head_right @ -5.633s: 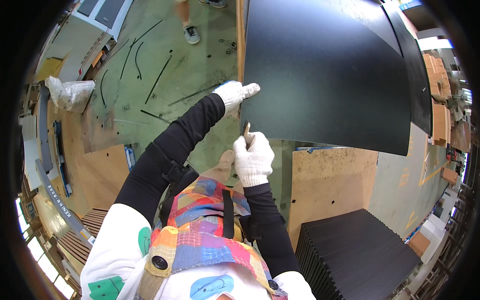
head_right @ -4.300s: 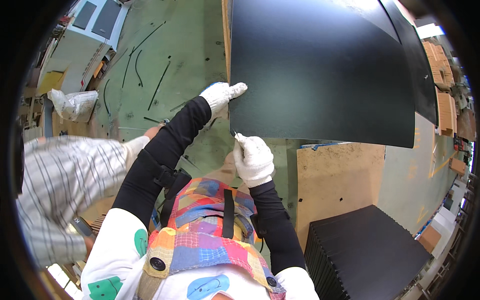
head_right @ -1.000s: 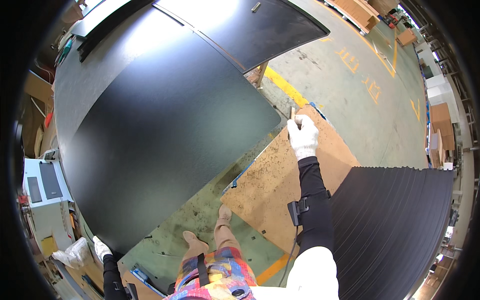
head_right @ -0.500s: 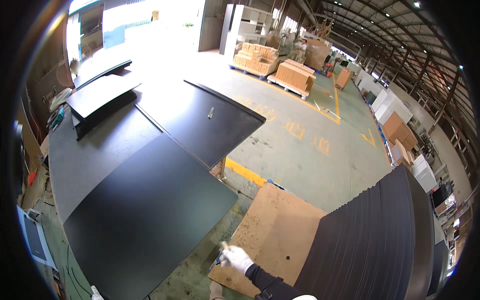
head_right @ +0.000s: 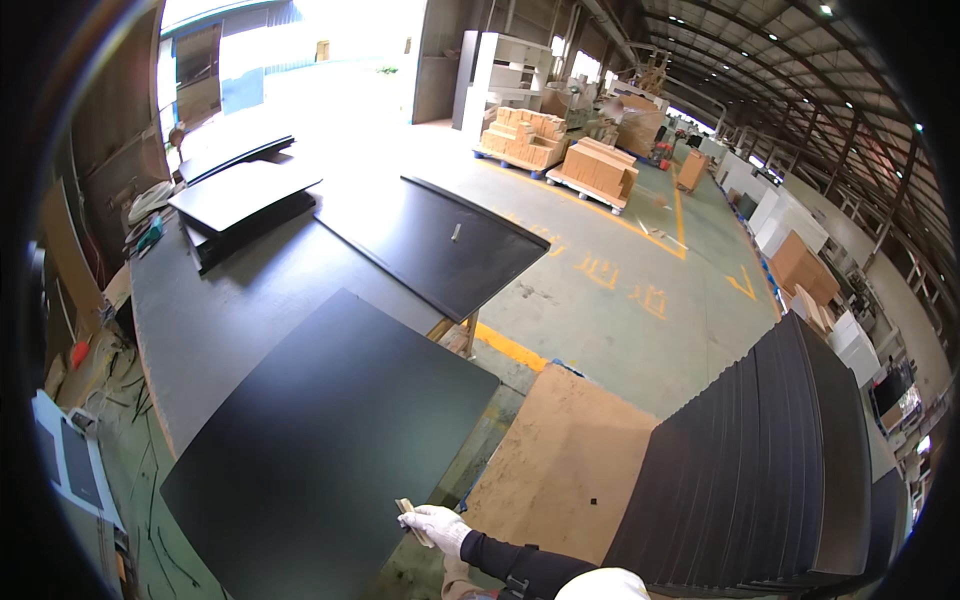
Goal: The recorder uses a small wooden block to scrape or sand the edges of black furniture panels to smooth them.
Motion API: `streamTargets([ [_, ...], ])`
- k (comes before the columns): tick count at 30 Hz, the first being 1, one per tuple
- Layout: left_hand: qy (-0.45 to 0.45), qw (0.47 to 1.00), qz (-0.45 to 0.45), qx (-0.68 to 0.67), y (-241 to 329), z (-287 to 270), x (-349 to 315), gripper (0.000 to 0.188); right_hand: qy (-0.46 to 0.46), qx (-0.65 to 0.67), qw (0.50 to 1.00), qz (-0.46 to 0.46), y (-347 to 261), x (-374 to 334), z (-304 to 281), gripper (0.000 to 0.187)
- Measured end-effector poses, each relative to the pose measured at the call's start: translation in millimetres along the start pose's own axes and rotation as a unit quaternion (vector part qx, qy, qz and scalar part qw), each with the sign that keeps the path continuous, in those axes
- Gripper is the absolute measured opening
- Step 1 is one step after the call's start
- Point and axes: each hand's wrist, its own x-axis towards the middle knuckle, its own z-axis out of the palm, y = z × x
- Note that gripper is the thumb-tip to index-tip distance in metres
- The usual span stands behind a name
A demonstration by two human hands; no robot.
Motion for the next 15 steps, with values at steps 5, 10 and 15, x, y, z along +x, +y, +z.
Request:
streamTargets([
  [5, -0.021, 0.998, 0.045, -0.040, -87.2, 15.9, -15.7, 0.084, -0.032, -0.472, 0.830, -0.296, 6.6, -12.5, 9.7, 0.024],
  [10, -0.138, 0.977, 0.018, -0.162, -134.1, 49.0, -39.2, 0.078, 0.021, -0.148, 0.988, 0.026, -23.6, -3.1, 30.4, 0.018],
  [15, -0.212, 0.966, 0.087, -0.117, -83.0, 40.0, -44.6, 0.063, -0.023, -0.583, 0.761, -0.285, -5.7, 33.3, 31.0, 0.022],
])
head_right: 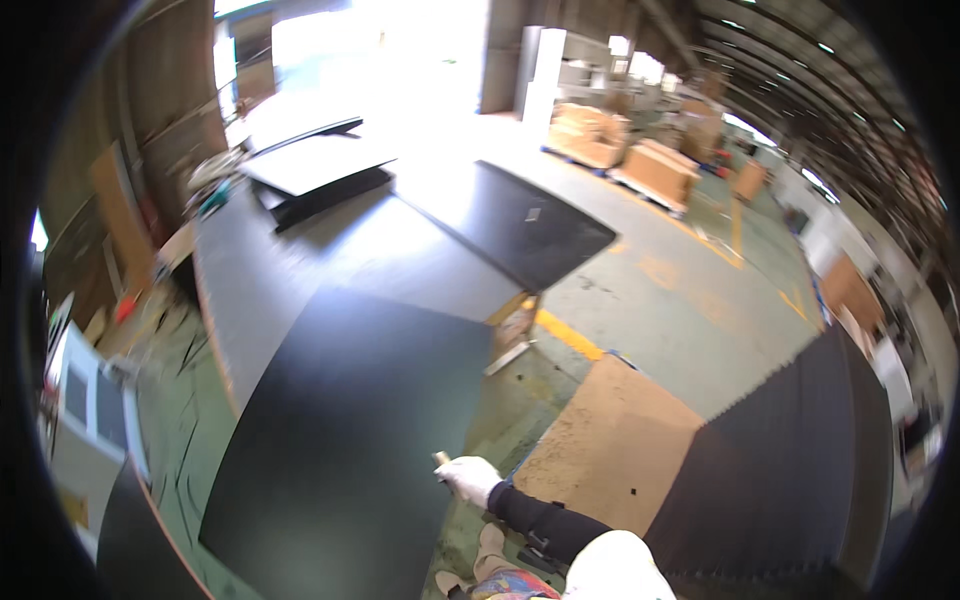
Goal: The recorder uses a small wooden block to scrape or sand the edges of black furniture panels to smooth them.
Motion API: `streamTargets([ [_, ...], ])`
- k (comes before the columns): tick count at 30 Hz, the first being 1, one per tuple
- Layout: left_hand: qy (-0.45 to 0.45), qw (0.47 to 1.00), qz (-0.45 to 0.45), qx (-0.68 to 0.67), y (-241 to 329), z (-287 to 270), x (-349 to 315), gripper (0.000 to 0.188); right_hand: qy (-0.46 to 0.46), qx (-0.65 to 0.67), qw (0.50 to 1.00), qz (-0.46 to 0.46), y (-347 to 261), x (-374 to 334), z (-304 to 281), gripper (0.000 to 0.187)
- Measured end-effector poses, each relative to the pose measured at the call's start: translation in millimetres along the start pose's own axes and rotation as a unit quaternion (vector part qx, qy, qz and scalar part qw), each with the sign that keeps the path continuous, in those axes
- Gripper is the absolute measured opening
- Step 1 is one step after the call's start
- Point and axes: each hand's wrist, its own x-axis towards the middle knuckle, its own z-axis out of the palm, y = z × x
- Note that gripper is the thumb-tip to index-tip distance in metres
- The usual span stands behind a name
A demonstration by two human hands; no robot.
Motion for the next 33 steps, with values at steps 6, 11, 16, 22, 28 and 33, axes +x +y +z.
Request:
streamTargets([
  [6, -0.118, 0.990, 0.032, -0.069, 40.0, 11.8, 7.5, 0.061, 0.023, 0.355, 0.876, 0.325, -52.7, -8.1, -23.6, 0.026],
  [11, -0.200, 0.968, 0.011, -0.150, 59.3, 29.0, 5.2, 0.063, 0.045, 0.327, 0.890, 0.313, -43.3, -1.1, -43.0, 0.033],
  [16, -0.285, 0.926, -0.021, -0.247, 79.4, 70.8, -10.7, 0.068, 0.043, 0.312, 0.895, 0.317, -10.6, 28.9, -69.3, 0.038],
  [22, -0.400, 0.849, -0.086, -0.334, 121.9, 168.2, -42.0, 0.077, 0.062, 0.312, 0.905, 0.281, 14.9, -8.0, -124.8, 0.030],
  [28, -0.403, 0.769, -0.156, -0.471, 178.6, 229.7, -83.7, 0.070, -0.013, 0.119, 0.993, -0.003, 72.4, -96.8, -138.3, 0.025],
  [33, -0.445, 0.723, -0.041, -0.527, 284.8, 321.8, -83.0, 0.059, -0.011, 0.540, 0.803, 0.251, 134.3, -156.8, -147.8, 0.025],
])
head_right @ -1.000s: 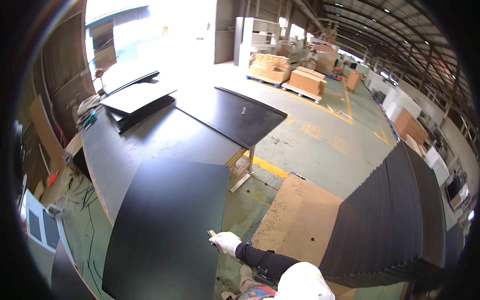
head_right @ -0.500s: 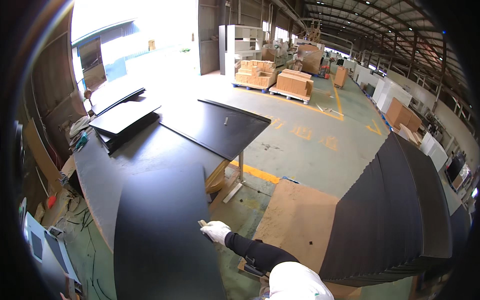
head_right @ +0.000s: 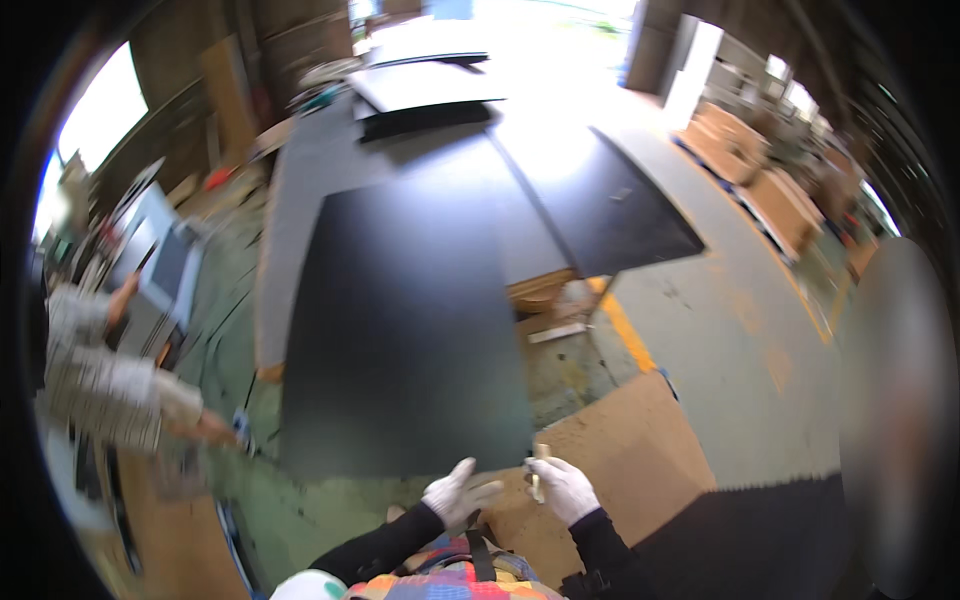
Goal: The recorder uses a small wooden block to scrape or sand the edges of black furniture panels to smooth them.
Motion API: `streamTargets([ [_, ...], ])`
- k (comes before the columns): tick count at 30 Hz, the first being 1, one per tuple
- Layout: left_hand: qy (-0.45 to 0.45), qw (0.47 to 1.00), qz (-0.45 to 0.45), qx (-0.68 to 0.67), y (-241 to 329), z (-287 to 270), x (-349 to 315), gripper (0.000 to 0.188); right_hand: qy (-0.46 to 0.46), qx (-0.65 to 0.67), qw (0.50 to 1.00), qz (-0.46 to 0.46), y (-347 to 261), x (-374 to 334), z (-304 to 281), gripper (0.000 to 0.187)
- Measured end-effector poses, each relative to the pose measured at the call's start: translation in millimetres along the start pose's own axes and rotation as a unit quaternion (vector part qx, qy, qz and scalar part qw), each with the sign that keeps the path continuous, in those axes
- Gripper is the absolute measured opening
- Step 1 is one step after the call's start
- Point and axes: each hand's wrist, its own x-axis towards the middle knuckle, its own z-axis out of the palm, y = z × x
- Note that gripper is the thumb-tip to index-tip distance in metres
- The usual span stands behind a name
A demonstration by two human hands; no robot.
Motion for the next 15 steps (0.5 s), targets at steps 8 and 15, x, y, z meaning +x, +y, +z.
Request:
streamTargets([
  [8, 0.138, 0.983, 0.111, -0.043, -24.7, -32.3, 30.8, 0.044, 0.022, 0.239, 0.970, -0.027, 3.3, 22.1, 31.4, 0.022],
  [15, 0.157, 0.904, 0.315, -0.245, 48.4, -92.1, -100.1, 0.042, 0.091, 0.255, 0.962, -0.022, 6.2, 23.1, 22.6, 0.024],
])
